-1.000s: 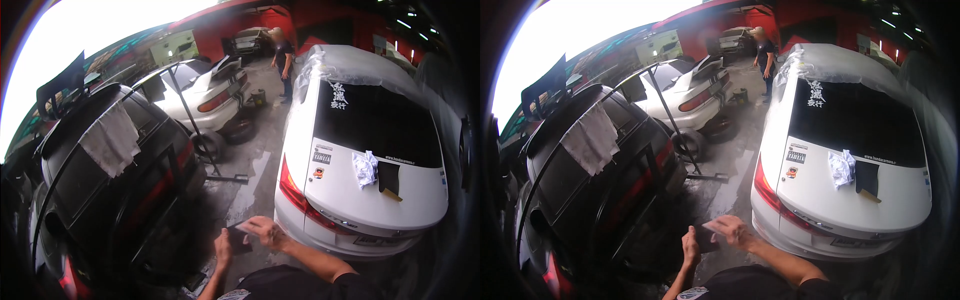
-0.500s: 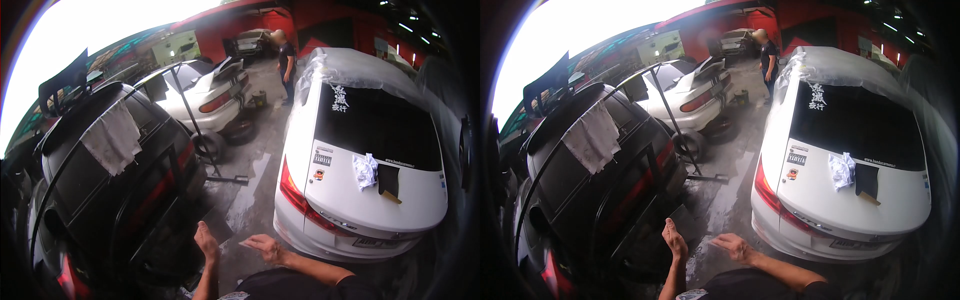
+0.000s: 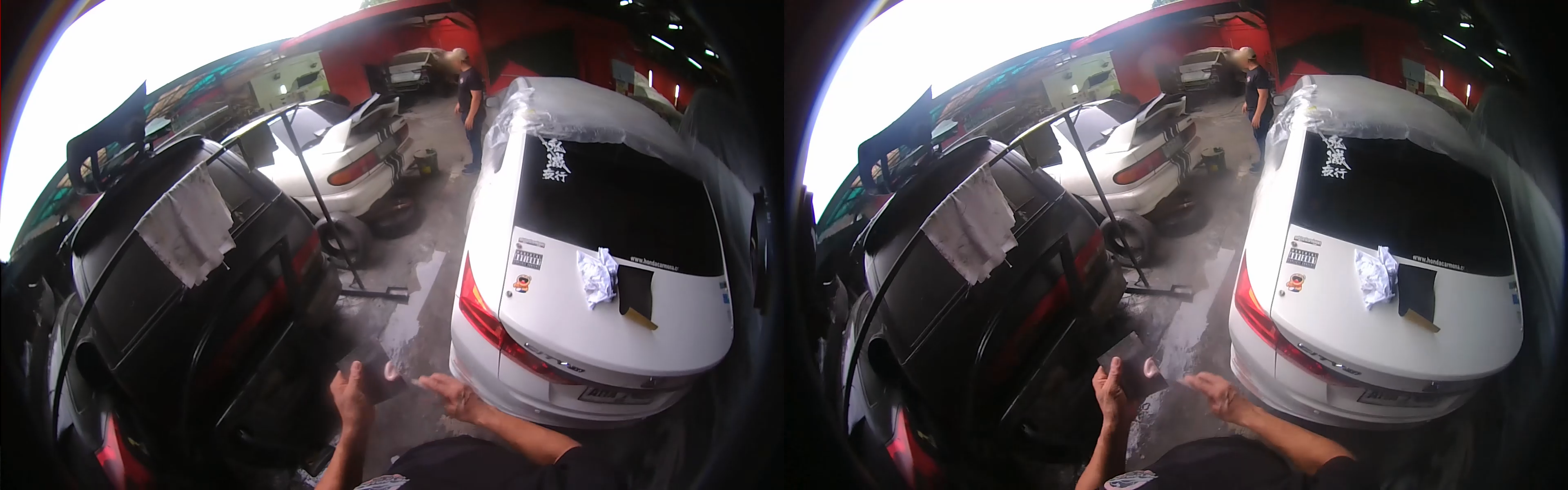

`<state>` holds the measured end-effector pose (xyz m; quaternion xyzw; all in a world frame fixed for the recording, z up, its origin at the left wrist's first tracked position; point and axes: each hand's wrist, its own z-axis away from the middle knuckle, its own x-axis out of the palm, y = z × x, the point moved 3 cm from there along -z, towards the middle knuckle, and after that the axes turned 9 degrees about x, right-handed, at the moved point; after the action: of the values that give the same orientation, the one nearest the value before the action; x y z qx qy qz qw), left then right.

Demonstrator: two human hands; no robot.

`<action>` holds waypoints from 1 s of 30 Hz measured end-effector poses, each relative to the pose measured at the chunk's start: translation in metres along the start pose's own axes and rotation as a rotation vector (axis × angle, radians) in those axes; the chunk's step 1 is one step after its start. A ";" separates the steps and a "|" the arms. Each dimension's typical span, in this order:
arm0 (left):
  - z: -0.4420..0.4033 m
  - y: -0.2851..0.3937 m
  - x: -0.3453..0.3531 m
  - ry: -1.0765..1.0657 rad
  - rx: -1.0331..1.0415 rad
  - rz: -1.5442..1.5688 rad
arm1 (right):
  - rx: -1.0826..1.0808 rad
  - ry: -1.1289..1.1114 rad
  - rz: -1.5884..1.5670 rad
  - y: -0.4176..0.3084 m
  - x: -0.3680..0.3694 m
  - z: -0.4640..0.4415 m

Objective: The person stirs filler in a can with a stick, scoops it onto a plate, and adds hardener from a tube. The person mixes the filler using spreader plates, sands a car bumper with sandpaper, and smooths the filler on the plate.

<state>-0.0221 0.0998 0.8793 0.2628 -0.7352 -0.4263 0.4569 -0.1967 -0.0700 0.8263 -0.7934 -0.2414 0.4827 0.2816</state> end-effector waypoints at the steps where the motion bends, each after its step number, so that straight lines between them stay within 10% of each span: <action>1: 0.003 0.020 0.023 0.063 0.082 -0.058 | 0.136 0.135 -0.024 -0.003 -0.009 -0.003; 9: 0.024 -0.018 0.021 -0.028 0.122 -0.615 | -0.110 0.202 0.157 -0.059 -0.014 -0.038; 21: -0.009 0.012 -0.002 0.138 0.314 -0.473 | -0.026 -0.092 0.083 -0.016 0.021 0.002; 24: -0.008 -0.023 -0.023 0.048 0.161 -0.436 | -0.049 0.150 -0.148 -0.047 -0.015 -0.010; 28: 0.026 -0.123 -0.046 0.134 -0.637 0.302 | -0.326 0.154 0.008 -0.074 -0.025 -0.013; 30: 0.037 -0.078 -0.009 0.129 -0.584 0.306 | -0.339 0.138 0.067 -0.072 -0.018 -0.010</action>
<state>-0.0520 0.0820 0.7996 0.0338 -0.5825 -0.5279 0.6172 -0.2033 -0.0320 0.8904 -0.8681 -0.2730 0.3888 0.1437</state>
